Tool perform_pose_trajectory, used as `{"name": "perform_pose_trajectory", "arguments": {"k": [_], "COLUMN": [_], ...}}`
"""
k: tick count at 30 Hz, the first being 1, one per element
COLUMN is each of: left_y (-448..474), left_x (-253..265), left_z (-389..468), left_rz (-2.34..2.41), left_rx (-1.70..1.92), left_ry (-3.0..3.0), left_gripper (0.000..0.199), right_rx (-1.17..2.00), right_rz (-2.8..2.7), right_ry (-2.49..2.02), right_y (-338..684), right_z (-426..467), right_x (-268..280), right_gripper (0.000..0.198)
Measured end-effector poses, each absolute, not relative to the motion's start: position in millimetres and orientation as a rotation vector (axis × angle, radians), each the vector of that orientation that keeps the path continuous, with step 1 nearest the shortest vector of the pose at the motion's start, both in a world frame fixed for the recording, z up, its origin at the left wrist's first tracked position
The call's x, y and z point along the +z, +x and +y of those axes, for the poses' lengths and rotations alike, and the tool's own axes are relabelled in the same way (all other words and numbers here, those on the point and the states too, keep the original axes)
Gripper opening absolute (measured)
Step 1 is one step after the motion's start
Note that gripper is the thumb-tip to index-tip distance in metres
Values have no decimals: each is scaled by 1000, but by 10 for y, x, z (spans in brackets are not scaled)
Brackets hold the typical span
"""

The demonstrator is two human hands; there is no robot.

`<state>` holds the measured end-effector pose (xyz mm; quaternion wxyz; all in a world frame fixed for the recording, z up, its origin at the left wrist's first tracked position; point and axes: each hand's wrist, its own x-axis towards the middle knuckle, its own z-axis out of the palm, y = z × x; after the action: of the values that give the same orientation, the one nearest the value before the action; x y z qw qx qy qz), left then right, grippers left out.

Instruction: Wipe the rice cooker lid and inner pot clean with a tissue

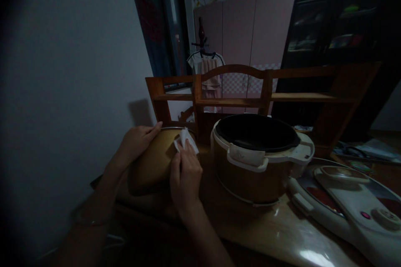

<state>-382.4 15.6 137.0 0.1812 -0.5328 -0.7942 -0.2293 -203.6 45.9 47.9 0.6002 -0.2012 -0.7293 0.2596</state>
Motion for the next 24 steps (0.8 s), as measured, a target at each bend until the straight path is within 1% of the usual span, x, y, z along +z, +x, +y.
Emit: {"name": "perform_pose_trajectory", "arguments": {"k": [7,10,12,14,17,20,24], "left_y": [-3743,-3774,-3820,-3876,-3969,-4061,-4156], "left_x": [1414,1415,1407,1396,1380,1367,1354], "left_z": [222,240,242,243,248,254,262], "left_rz": [-2268,-2238,-2206,-2186,-2178,-2228,-2269], "left_rx": [-515,-447,-446,-499,-660,-821,-918], "left_ry": [-1444,-1505,-1568,-1608,-1632,-1632,-1635], "left_gripper": [72,63,58,57,58,64,69], "right_rx": [234,172,170,184,223,293,400], "right_rz": [-1945,-1989,-2006,-2022,-2054,-2086,-2071], "right_ry": [-300,-227,-172,-105,-11,50,93], "right_y": [-2118,-2104,-2056,-1983,-1852,-1739,-1662], "right_z": [320,306,311,325,363,414,466], "right_x": [577,541,524,512,481,424,340], "right_gripper": [38,38,39,40,40,44,47]}}
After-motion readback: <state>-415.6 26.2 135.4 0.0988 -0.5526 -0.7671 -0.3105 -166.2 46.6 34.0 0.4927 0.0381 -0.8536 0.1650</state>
